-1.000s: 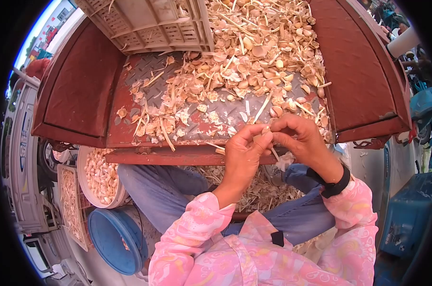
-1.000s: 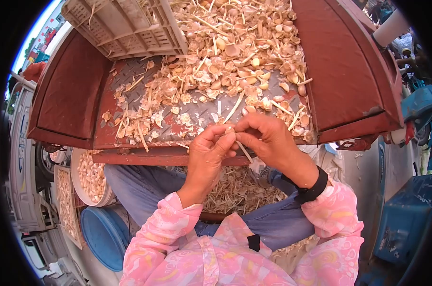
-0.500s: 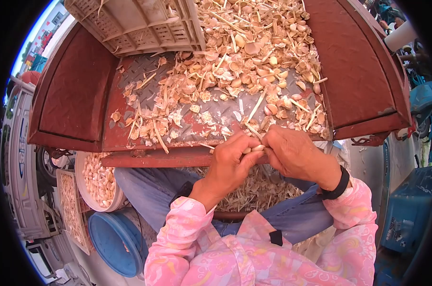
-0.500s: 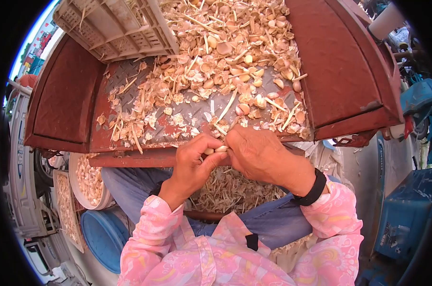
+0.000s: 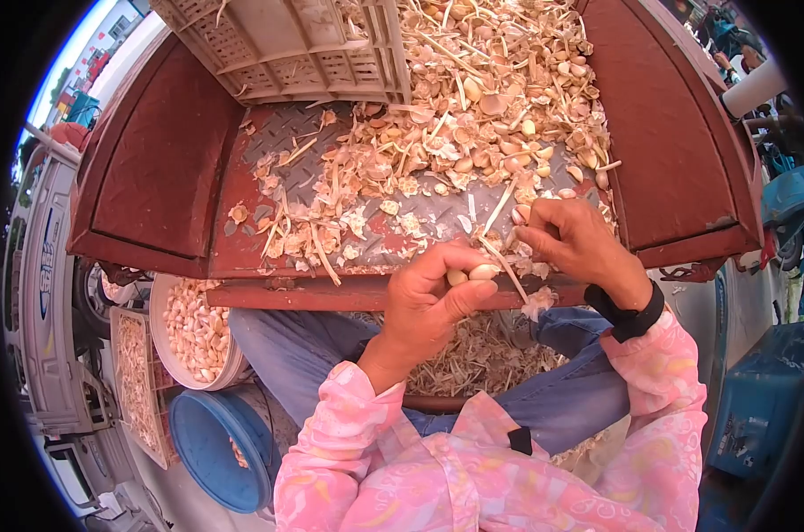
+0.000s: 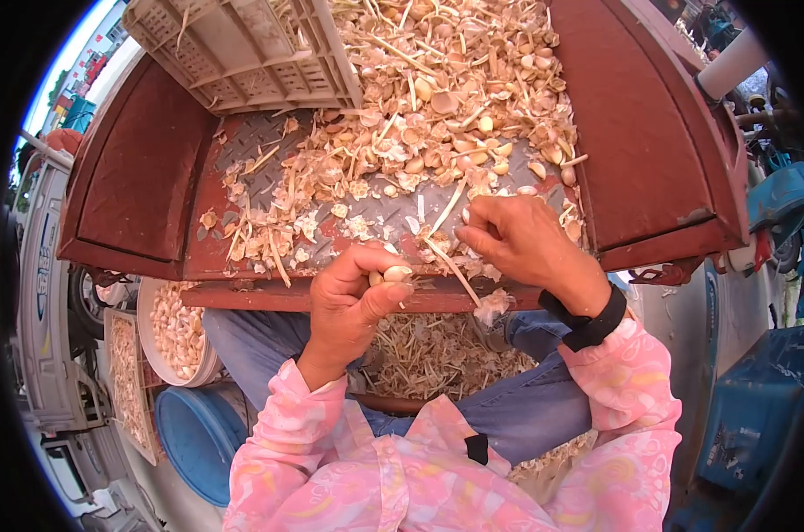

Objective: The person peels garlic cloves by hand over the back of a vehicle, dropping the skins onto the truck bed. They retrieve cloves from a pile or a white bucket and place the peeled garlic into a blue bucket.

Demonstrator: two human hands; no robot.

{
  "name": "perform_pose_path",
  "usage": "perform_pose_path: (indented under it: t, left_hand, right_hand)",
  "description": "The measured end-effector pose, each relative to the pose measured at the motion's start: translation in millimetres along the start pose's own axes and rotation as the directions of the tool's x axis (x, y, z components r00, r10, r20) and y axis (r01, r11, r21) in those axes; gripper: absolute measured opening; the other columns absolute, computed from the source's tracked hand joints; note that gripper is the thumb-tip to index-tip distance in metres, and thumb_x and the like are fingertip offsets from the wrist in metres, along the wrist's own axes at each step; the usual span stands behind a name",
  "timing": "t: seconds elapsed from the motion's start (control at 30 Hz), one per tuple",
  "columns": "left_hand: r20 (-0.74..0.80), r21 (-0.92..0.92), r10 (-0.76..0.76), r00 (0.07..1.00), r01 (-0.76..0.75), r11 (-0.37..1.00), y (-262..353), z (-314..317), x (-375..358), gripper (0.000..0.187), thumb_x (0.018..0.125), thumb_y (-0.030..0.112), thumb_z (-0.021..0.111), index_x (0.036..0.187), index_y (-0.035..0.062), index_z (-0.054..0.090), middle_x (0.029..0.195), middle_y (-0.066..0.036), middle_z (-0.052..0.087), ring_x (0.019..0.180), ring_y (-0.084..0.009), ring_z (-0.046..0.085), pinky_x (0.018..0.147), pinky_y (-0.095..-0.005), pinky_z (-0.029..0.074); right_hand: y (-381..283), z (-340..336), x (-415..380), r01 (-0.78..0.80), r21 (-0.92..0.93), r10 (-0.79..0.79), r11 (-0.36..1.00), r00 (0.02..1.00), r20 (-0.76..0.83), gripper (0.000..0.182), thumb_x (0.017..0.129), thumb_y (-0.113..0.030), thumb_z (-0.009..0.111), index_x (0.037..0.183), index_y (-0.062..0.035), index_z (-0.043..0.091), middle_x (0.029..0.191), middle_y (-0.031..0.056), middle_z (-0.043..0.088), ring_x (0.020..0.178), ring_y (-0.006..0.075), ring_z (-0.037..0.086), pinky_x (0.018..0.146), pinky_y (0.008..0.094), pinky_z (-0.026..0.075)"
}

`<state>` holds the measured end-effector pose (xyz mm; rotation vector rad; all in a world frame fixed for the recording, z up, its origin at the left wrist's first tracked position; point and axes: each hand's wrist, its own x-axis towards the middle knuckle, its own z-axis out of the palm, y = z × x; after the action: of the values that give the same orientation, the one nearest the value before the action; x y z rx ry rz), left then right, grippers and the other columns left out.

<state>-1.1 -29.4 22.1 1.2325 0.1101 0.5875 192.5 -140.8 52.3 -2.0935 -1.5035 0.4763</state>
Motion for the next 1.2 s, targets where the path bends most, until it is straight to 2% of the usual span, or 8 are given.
perform_pose_path:
  t: [0.27,0.4,0.57,0.63,0.73,0.83,1.0,1.2]
  left_hand:
    - [-0.455,0.172,0.169,0.875,-0.100,0.980,70,-63,-29,0.019,0.088,0.017,0.062,0.095,0.0017,0.055,0.073,0.001,0.053,0.059,-0.0029,0.044,0.052,-0.0146,0.033]
    - [-0.704,0.594,0.358,0.613,0.232,0.770,111,-208,-93,0.018,0.089,0.019,0.059,0.093,0.0015,0.058,0.065,0.005,0.045,0.055,-0.0012,0.037,0.048,-0.0162,0.026]
    - [-0.789,0.613,0.280,0.547,0.731,0.300,101,-364,-206,0.025,0.089,0.016,0.055,0.102,-0.0040,0.062,0.063,0.004,0.050,0.056,-0.0033,0.043,0.048,-0.0196,0.033]
    - [-0.817,0.562,0.342,0.465,0.774,0.291,99,-354,-201,0.029,0.090,0.016,0.054,0.111,-0.0037,0.059,0.063,0.004,0.048,0.053,-0.0020,0.040,0.045,-0.0191,0.030]
    - [-0.817,0.522,0.297,0.494,0.413,0.746,109,-263,-143,0.028,0.091,0.015,0.053,0.112,-0.0019,0.058,0.065,0.005,0.047,0.050,-0.0008,0.035,0.043,-0.0170,0.026]
    - [-0.688,0.289,0.080,0.721,0.171,0.942,106,-160,-88,0.024,0.090,0.013,0.055,0.110,-0.0003,0.057,0.072,0.002,0.050,0.053,-0.0012,0.037,0.045,-0.0144,0.028]
    - [-0.320,-0.139,-0.269,0.908,0.236,0.962,61,-45,-23,0.021,0.091,0.010,0.053,0.108,-0.0009,0.056,0.077,-0.002,0.053,0.060,-0.0037,0.042,0.049,-0.0157,0.034]
    - [-0.060,-0.366,-0.503,0.862,0.450,0.815,7,5,4,0.020,0.090,0.009,0.053,0.107,-0.0015,0.057,0.080,-0.003,0.055,0.062,-0.0039,0.045,0.049,-0.0155,0.035]
  right_hand:
    - [75,-9,35,-0.136,-0.090,0.076,0.987,0.871,-0.485,0.013,0.080,-0.006,0.054,0.092,-0.0048,0.059,0.089,0.0136,0.059,0.084,0.0306,0.059,0.072,0.0384,0.046]
    - [80,-3,46,-0.078,-0.201,-0.010,0.976,0.915,-0.404,0.018,0.079,-0.006,0.053,0.096,-0.0034,0.059,0.096,0.0174,0.058,0.089,0.0351,0.057,0.076,0.0413,0.045]
    - [92,-1,61,-0.024,-0.187,-0.038,0.982,0.946,-0.323,0.017,0.078,-0.006,0.055,0.092,0.0004,0.060,0.092,0.0196,0.058,0.088,0.0361,0.056,0.077,0.0417,0.044]
    - [88,-3,62,-0.045,-0.071,0.022,0.996,0.955,-0.297,0.016,0.077,-0.006,0.055,0.091,0.0007,0.059,0.088,0.0202,0.058,0.085,0.0354,0.057,0.075,0.0413,0.045]
    - [85,-6,65,-0.160,0.007,0.158,0.987,0.969,-0.189,0.016,0.080,-0.008,0.057,0.093,0.0013,0.057,0.086,0.0146,0.057,0.071,0.0226,0.059,0.050,0.0315,0.047]
    - [85,-7,64,-0.201,-0.006,0.195,0.979,0.956,-0.218,0.015,0.082,-0.009,0.057,0.092,0.0014,0.055,0.083,0.0109,0.056,0.067,0.0169,0.059,0.043,0.0292,0.049]
    - [75,-14,50,-0.034,-0.158,-0.023,0.987,0.938,-0.347,0.014,0.078,-0.009,0.060,0.089,0.0002,0.057,0.081,0.0129,0.057,0.071,0.0260,0.059,0.061,0.0363,0.048]
    - [79,-7,42,0.041,-0.222,-0.075,0.974,0.987,-0.145,0.014,0.075,-0.007,0.059,0.087,-0.0008,0.059,0.078,0.0151,0.060,0.073,0.0332,0.058,0.068,0.0382,0.046]
